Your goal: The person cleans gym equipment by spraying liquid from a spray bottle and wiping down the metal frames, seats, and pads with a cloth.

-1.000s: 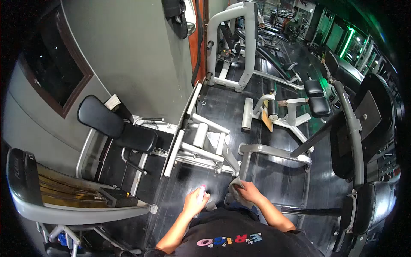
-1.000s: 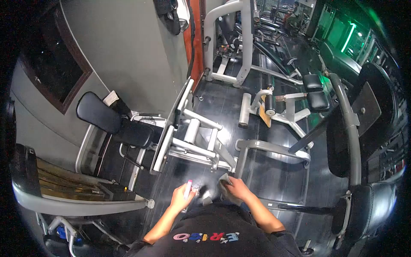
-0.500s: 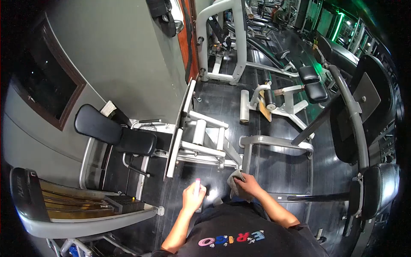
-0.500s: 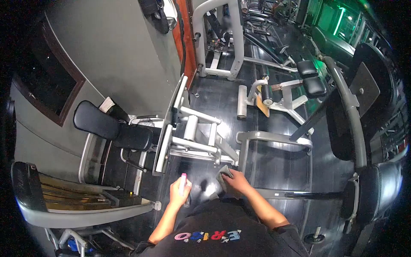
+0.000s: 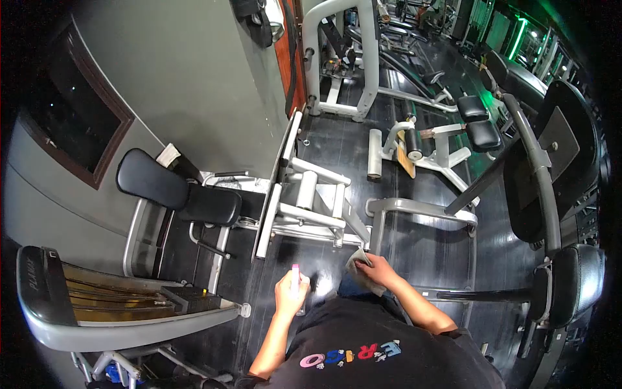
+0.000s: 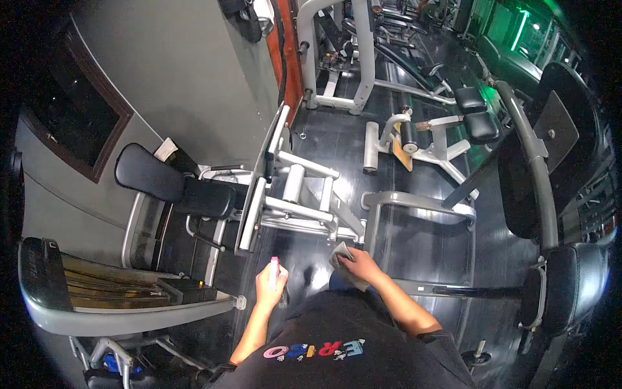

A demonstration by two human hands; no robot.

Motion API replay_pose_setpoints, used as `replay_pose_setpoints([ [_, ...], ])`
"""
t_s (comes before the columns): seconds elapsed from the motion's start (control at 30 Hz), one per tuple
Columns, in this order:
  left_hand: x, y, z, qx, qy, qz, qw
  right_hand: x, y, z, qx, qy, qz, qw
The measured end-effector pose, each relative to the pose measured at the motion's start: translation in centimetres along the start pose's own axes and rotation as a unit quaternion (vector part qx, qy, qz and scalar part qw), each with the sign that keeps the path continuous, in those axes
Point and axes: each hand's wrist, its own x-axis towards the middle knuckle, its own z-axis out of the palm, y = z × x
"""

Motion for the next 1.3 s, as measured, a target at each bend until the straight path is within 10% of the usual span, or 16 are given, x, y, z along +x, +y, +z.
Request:
replay_pose_setpoints([
  [1.3, 14.4, 4.4, 6.9, 0.132, 0.005, -0.074, 0.988, 13.5, 3.9, -5.2, -0.036, -0.103, -0.068, 0.992],
])
